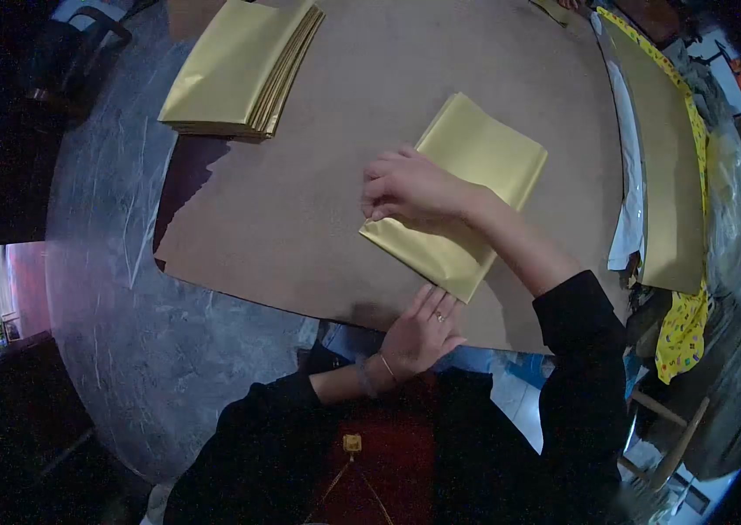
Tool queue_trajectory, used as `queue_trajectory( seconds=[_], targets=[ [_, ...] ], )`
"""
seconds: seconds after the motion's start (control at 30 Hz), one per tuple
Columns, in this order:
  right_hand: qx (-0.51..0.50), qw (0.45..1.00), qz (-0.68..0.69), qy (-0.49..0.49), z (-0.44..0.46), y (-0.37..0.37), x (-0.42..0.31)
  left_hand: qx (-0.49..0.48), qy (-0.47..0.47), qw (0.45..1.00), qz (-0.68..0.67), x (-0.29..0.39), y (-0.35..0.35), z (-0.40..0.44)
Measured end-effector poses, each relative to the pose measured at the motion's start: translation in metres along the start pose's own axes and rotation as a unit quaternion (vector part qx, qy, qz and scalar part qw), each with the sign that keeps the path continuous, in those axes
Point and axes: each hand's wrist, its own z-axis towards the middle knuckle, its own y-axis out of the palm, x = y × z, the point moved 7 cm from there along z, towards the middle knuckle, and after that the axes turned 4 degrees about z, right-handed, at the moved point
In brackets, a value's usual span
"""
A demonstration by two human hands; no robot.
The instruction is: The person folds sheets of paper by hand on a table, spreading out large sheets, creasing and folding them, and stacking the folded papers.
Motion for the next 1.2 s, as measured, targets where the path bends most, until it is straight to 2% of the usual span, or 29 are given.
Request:
queue_trajectory(
  seconds=[0.17,0.23,0.27,0.3,0.37,0.47,0.6,0.7,0.77,0.8,0.87,0.93,0.97,1.03,1.17,1.2],
  targets=[
    [0.015,1.000,0.011,0.001,-0.001,0.000,0.002,0.055,0.019,0.998,0.006,0.000,-0.013,-0.016],
    [0.020,1.000,0.007,0.013,-0.003,-0.002,0.000,0.140,-0.002,0.990,0.029,-0.017,-0.041,-0.019],
    [0.023,1.000,0.006,0.014,-0.004,0.000,0.002,0.156,-0.055,0.986,0.033,-0.028,-0.054,-0.015],
    [0.031,0.999,0.000,0.006,-0.004,0.003,0.004,0.156,-0.052,0.986,0.034,-0.035,-0.063,-0.010],
    [0.026,1.000,0.010,0.000,-0.004,-0.003,-0.001,0.115,-0.133,0.977,0.123,-0.058,-0.072,-0.001],
    [0.033,0.999,0.005,-0.003,-0.004,-0.002,0.000,0.135,-0.177,0.969,0.109,-0.073,-0.081,-0.003],
    [0.029,0.999,0.001,-0.016,-0.004,0.000,0.001,0.154,-0.167,0.966,0.120,-0.076,-0.075,-0.004],
    [0.098,0.995,-0.023,-0.025,-0.013,-0.008,-0.008,0.167,-0.166,0.964,0.125,-0.076,-0.076,-0.002],
    [0.163,0.986,0.004,0.038,-0.029,-0.032,-0.001,0.165,-0.167,0.960,0.150,-0.075,-0.073,-0.002],
    [0.264,0.961,-0.041,0.064,-0.043,-0.052,0.003,0.171,-0.161,0.961,0.148,-0.074,-0.077,-0.001],
    [0.393,0.883,-0.184,0.179,-0.078,-0.082,0.053,0.159,-0.156,0.962,0.157,-0.075,-0.075,-0.001],
    [0.372,0.846,-0.161,0.347,-0.110,-0.096,0.094,0.173,-0.155,0.961,0.151,-0.074,-0.075,-0.002],
    [0.373,0.845,-0.162,0.346,-0.119,-0.099,0.103,0.174,-0.154,0.961,0.150,-0.074,-0.076,-0.001],
    [0.316,0.846,-0.120,0.413,-0.127,-0.096,0.123,0.175,-0.149,0.960,0.161,-0.075,-0.074,-0.001],
    [0.336,0.841,-0.124,0.404,-0.127,-0.094,0.121,0.176,-0.160,0.959,0.153,-0.073,-0.075,-0.002],
    [0.363,0.846,-0.069,0.385,-0.125,-0.094,0.121,0.172,-0.160,0.960,0.151,-0.074,-0.075,-0.002]
  ],
)
